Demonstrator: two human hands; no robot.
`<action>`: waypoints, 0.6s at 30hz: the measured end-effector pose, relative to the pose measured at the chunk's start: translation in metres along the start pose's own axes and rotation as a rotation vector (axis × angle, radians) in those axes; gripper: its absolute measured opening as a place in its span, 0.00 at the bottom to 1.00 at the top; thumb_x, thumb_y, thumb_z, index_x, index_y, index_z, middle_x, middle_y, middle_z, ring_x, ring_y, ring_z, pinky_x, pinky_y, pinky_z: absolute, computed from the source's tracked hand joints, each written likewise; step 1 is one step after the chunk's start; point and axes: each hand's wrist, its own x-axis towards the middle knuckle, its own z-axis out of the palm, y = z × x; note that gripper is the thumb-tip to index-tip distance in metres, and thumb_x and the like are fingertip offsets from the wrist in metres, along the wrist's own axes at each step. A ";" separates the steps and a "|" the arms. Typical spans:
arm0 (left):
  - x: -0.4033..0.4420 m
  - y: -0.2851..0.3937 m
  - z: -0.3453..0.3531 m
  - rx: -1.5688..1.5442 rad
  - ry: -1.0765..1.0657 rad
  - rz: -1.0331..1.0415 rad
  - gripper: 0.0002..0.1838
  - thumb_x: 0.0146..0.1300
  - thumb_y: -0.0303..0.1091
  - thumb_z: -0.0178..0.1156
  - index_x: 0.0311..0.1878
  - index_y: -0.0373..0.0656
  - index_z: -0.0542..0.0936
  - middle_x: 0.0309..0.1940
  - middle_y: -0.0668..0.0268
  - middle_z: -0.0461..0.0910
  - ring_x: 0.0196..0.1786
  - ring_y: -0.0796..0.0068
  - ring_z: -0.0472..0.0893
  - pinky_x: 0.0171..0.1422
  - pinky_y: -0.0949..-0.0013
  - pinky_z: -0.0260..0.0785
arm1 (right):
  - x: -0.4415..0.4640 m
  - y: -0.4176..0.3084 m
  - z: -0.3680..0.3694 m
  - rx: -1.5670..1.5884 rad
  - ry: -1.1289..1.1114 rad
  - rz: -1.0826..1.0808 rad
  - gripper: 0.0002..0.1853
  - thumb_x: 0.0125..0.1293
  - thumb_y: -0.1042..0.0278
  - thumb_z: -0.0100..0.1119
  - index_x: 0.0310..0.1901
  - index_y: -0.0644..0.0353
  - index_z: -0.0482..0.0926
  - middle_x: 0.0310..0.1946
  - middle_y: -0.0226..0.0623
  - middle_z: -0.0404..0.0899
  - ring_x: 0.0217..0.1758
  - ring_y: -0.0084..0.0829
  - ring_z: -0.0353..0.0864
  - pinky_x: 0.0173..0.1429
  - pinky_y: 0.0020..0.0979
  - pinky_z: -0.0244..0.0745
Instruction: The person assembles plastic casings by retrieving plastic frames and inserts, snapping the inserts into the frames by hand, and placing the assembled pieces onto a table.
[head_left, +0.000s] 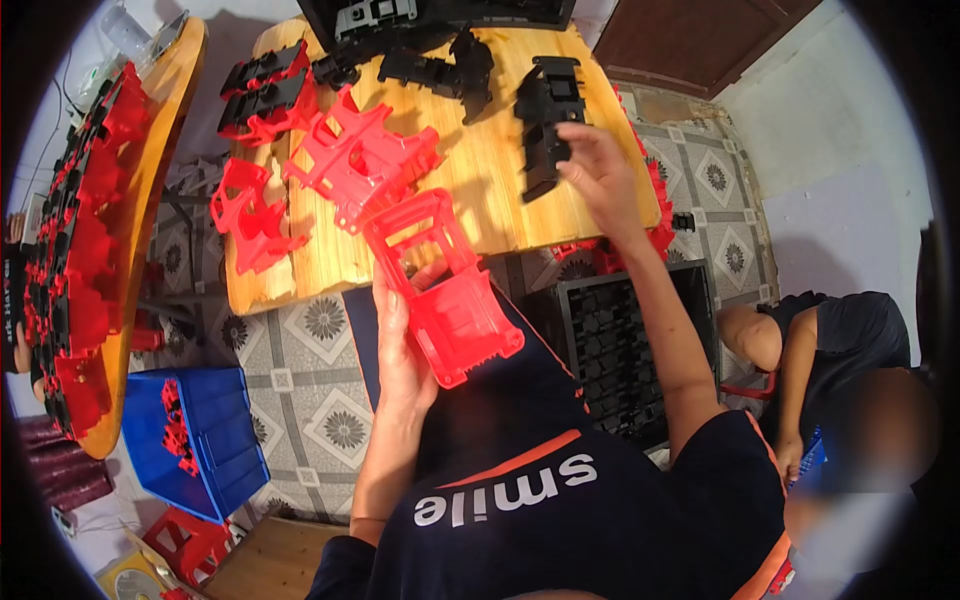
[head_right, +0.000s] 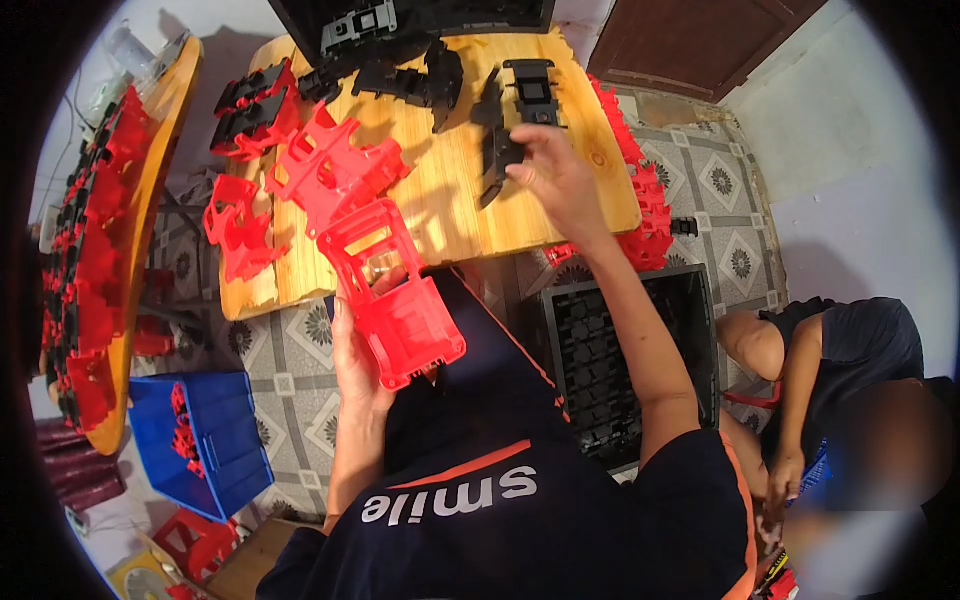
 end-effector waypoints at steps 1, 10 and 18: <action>0.000 -0.001 -0.001 0.009 0.003 0.001 0.36 0.71 0.57 0.52 0.73 0.44 0.60 0.65 0.50 0.70 0.64 0.54 0.75 0.66 0.51 0.72 | -0.014 0.007 0.011 0.389 0.012 0.214 0.16 0.58 0.75 0.66 0.49 0.60 0.78 0.52 0.43 0.78 0.55 0.46 0.77 0.60 0.40 0.73; -0.005 0.002 -0.007 0.040 0.033 0.043 0.34 0.72 0.55 0.52 0.75 0.51 0.57 0.65 0.52 0.70 0.64 0.55 0.74 0.66 0.50 0.72 | 0.001 -0.026 -0.008 -0.506 0.016 -0.358 0.13 0.60 0.79 0.60 0.48 0.59 0.82 0.52 0.41 0.81 0.52 0.46 0.79 0.57 0.39 0.72; -0.005 0.004 -0.007 -0.055 0.013 0.094 0.46 0.67 0.33 0.62 0.79 0.53 0.42 0.65 0.57 0.67 0.68 0.62 0.68 0.71 0.55 0.64 | 0.046 0.011 0.011 -0.426 -0.551 -0.124 0.18 0.68 0.68 0.56 0.59 0.55 0.78 0.41 0.41 0.75 0.48 0.41 0.77 0.54 0.36 0.71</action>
